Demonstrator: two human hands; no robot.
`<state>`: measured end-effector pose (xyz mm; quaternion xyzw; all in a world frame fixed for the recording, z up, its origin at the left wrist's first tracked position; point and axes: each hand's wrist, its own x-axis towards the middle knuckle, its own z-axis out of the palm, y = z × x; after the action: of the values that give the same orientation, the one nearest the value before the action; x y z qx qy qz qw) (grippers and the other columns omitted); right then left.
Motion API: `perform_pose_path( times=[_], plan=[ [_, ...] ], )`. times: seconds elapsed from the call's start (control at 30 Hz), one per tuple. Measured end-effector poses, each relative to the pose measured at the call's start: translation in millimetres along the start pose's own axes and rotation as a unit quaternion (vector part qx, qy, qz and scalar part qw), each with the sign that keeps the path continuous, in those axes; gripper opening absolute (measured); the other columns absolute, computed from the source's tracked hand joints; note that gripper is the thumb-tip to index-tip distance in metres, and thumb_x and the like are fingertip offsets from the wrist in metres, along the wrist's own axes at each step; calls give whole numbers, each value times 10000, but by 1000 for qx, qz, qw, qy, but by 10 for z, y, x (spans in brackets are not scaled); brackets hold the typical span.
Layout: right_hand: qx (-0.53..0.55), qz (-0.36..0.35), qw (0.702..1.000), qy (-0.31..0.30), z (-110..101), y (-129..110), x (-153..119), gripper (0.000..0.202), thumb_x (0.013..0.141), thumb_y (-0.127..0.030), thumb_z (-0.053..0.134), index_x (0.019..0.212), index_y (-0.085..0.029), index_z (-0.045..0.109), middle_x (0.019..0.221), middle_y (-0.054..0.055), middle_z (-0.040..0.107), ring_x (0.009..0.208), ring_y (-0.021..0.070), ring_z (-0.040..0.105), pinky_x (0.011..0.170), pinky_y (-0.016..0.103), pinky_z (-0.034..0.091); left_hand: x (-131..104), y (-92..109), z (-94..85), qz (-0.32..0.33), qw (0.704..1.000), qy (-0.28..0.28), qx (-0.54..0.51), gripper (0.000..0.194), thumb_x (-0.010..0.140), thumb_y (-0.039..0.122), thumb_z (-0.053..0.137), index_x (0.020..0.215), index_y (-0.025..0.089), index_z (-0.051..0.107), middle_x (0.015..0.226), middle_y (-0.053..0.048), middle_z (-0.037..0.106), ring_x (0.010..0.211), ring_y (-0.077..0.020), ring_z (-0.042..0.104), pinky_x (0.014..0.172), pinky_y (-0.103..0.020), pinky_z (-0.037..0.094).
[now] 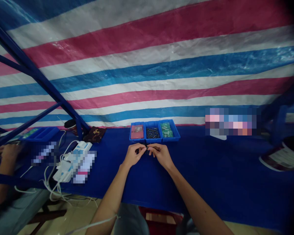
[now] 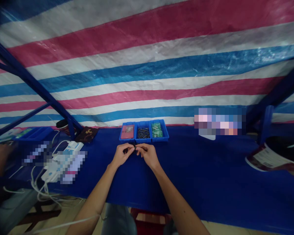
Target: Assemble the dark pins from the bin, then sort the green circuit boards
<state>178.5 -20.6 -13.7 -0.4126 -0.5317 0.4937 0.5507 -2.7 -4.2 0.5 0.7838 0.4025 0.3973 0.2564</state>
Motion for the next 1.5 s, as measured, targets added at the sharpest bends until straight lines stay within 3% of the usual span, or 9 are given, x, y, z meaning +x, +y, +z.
perform_pose_path(
  times=[0.23, 0.5, 0.77, 1.07, 1.5],
  plan=[
    [-30, -10, 999, 4, 4, 58, -16, 293, 840, -415, 659, 924, -138, 704, 593, 14, 642, 462, 115, 512, 457, 233, 402, 3, 31, -4, 13, 1000, -10, -4, 303, 945, 391, 562, 883, 153, 739, 723, -48, 661, 599, -126, 528, 606, -242, 404],
    [-137, -32, 990, 1, -5, 2, -64, 297, 916, -432, 603, 763, -184, 658, 577, -2, 615, 503, 132, 560, 537, 243, 435, 5, 26, -7, 10, 1000, -17, 5, 309, 945, 390, 563, 856, 145, 727, 702, -43, 646, 592, -121, 517, 597, -239, 396],
    [-182, -50, 982, -4, 5, -13, -69, 313, 939, -425, 561, 731, -198, 617, 532, -27, 553, 483, 130, 520, 521, 242, 407, 5, 23, 0, 11, 1000, -20, 8, 312, 947, 389, 559, 838, 149, 726, 707, -46, 652, 600, -128, 525, 607, -247, 400],
    [-188, -87, 978, 0, 17, 1, -61, 102, 890, -243, 564, 839, -204, 643, 670, -8, 609, 586, 148, 567, 596, 254, 437, 8, 9, -2, 3, 1000, -15, 6, 257, 942, 343, 577, 851, 151, 723, 711, -40, 660, 618, -131, 553, 611, -248, 405],
    [-228, -116, 967, 2, 20, -22, -76, 136, 912, -223, 533, 830, -204, 639, 782, 28, 656, 675, 168, 603, 639, 268, 447, 12, -9, -2, -15, 999, -37, 11, 321, 967, 335, 517, 764, 149, 681, 692, -25, 662, 608, -123, 547, 610, -227, 376]
  ],
)
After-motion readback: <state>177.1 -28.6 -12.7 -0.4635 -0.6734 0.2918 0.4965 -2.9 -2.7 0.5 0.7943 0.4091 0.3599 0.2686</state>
